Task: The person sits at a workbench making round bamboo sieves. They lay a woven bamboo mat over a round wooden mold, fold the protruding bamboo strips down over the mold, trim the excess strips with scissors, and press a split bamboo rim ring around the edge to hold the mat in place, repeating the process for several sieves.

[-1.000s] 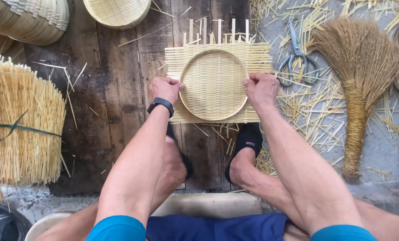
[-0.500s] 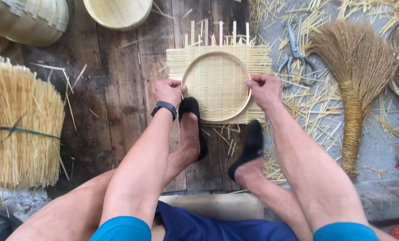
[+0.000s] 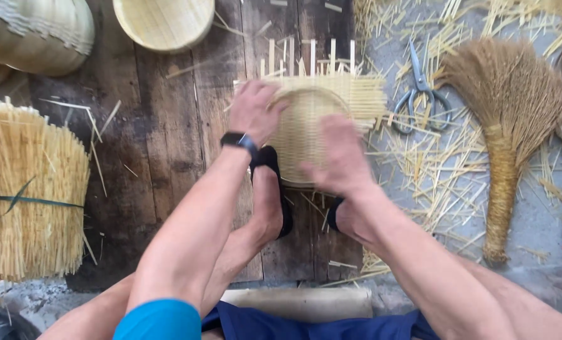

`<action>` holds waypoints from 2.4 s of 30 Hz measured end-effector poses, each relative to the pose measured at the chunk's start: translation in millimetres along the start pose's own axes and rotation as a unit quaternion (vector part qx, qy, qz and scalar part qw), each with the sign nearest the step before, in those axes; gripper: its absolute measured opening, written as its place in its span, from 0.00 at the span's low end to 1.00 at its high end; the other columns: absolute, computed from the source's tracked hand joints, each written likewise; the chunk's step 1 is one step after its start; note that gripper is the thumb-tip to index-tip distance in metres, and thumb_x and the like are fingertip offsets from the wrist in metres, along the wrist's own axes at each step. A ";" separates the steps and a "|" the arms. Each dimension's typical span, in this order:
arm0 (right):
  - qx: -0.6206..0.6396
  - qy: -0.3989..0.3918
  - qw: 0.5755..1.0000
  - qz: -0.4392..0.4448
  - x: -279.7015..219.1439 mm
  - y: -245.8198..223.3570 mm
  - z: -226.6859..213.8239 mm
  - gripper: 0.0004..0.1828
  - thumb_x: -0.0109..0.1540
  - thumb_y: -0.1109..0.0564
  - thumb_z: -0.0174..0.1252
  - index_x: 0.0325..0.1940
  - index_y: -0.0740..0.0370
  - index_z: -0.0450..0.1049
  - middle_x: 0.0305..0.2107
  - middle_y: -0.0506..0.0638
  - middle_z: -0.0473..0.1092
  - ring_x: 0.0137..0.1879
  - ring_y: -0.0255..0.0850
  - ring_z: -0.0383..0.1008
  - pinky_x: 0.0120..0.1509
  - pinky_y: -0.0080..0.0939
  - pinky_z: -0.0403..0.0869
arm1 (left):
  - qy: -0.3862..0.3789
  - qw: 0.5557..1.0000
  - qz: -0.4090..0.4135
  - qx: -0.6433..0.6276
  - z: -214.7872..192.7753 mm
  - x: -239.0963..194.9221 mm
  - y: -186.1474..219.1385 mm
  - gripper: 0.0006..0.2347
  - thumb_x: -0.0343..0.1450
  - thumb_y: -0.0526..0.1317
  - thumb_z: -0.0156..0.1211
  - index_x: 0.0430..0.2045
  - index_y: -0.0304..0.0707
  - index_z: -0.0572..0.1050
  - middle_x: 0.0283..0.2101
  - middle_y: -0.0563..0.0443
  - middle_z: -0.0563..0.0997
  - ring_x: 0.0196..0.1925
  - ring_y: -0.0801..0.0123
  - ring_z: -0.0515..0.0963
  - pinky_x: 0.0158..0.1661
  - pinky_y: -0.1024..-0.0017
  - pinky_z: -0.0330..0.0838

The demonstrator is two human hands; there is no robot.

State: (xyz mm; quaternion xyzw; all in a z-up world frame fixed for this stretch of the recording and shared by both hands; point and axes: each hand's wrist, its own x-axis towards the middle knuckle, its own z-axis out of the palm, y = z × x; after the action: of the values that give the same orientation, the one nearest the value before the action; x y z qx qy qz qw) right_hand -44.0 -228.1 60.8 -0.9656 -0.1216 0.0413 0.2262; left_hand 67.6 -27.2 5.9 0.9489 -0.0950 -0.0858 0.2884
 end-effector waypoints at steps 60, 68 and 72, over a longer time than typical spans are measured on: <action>-0.029 0.033 0.927 0.372 -37.3 270.4 37.9 0.42 0.54 0.42 0.72 0.64 0.67 0.67 0.56 0.67 0.64 0.63 0.60 0.60 0.68 0.56 0.58 | -0.124 0.971 0.173 0.107 48.1 -14.2 68.2 0.52 0.43 0.56 0.81 0.66 0.51 0.62 0.69 0.25 0.53 0.71 0.29 0.53 0.65 0.37 0.50; -0.032 -0.094 0.900 0.424 3.3 276.5 22.9 0.49 0.54 0.42 0.72 0.68 0.68 0.57 0.58 0.66 0.65 0.63 0.56 0.66 0.70 0.56 0.63 | -0.050 0.990 0.125 0.035 36.6 -37.7 95.0 0.37 0.46 0.50 0.75 0.54 0.53 0.75 0.64 0.39 0.60 0.71 0.40 0.57 0.66 0.38 0.56; 0.026 -0.030 0.895 0.444 1.4 245.6 -9.4 0.47 0.56 0.46 0.73 0.69 0.66 0.55 0.54 0.71 0.65 0.59 0.60 0.67 0.63 0.57 0.67 | -0.019 0.996 0.081 0.040 60.4 -39.7 86.6 0.33 0.47 0.50 0.74 0.51 0.53 0.79 0.64 0.37 0.60 0.70 0.39 0.56 0.64 0.38 0.57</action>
State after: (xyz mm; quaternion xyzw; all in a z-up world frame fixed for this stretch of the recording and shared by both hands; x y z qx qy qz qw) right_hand 11.7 -445.0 -40.6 -0.9113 0.3139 0.1692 0.2058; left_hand 4.8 -120.8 9.5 0.9470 -0.1807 -0.0759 0.2545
